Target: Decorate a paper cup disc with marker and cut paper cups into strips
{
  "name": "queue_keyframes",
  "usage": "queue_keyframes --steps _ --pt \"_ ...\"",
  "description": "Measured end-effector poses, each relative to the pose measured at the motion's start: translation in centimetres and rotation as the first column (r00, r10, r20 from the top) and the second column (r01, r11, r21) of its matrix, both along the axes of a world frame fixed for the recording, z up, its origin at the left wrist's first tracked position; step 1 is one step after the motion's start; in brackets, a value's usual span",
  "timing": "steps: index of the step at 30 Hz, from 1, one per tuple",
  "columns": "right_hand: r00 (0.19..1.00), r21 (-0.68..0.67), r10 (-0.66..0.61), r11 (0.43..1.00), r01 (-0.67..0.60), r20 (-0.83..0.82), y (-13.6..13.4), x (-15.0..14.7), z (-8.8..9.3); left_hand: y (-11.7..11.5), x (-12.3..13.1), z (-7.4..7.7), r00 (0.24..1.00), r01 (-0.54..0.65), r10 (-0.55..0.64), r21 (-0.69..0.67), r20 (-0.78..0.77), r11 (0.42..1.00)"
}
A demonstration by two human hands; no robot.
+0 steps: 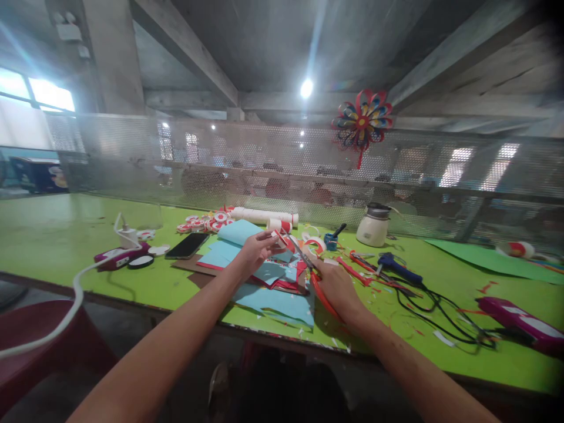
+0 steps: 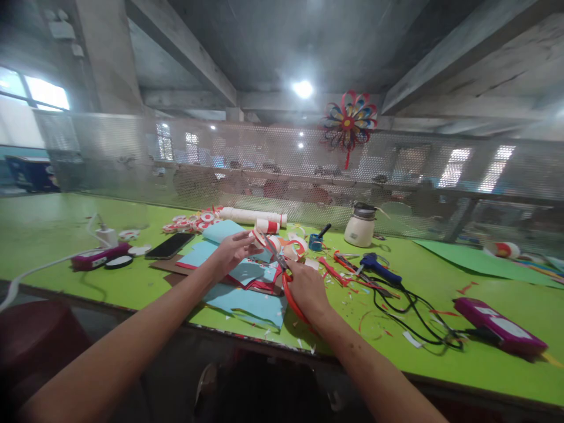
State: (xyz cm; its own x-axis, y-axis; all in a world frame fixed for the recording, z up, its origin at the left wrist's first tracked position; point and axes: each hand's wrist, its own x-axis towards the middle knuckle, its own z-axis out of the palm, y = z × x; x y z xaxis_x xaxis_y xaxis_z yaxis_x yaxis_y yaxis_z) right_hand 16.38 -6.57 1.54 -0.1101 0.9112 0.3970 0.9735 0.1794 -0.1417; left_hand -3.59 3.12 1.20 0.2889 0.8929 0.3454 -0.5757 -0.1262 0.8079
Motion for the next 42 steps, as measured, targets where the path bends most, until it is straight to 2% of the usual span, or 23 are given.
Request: queue_keyframes --steps 5,15,20,26,32,38,42 --pt "0.997 0.028 -0.075 0.997 0.076 -0.037 0.8 0.7 -0.3 0.1 -0.1 0.1 0.999 -0.021 0.022 -0.021 0.040 1.000" --pt "0.995 0.005 -0.072 0.997 0.072 -0.068 1.3 0.9 -0.3 0.3 -0.5 0.0 0.999 -0.002 0.002 0.008 0.044 1.000" --pt "0.995 0.003 -0.064 0.998 0.064 -0.075 1.4 0.9 -0.5 0.6 -0.5 0.0 0.997 -0.066 0.066 0.012 0.028 0.998" --pt "0.994 0.022 -0.035 0.999 0.037 -0.099 1.5 1.0 -0.5 -0.2 -0.3 0.2 0.991 -0.125 0.127 0.067 -0.031 0.990" --pt "0.992 0.049 0.006 0.999 0.000 -0.125 1.8 1.1 -0.8 -0.4 -0.1 0.3 0.987 -0.133 0.142 0.110 -0.074 0.985" --pt "0.981 0.091 0.060 0.995 -0.044 -0.184 1.8 1.2 -1.1 0.2 0.0 0.0 0.979 -0.160 0.182 0.216 -0.087 0.963" --pt "0.977 0.112 0.063 0.993 -0.041 -0.204 1.8 1.1 -1.2 -0.4 -0.2 0.5 0.988 -0.138 0.148 0.197 -0.042 0.971"
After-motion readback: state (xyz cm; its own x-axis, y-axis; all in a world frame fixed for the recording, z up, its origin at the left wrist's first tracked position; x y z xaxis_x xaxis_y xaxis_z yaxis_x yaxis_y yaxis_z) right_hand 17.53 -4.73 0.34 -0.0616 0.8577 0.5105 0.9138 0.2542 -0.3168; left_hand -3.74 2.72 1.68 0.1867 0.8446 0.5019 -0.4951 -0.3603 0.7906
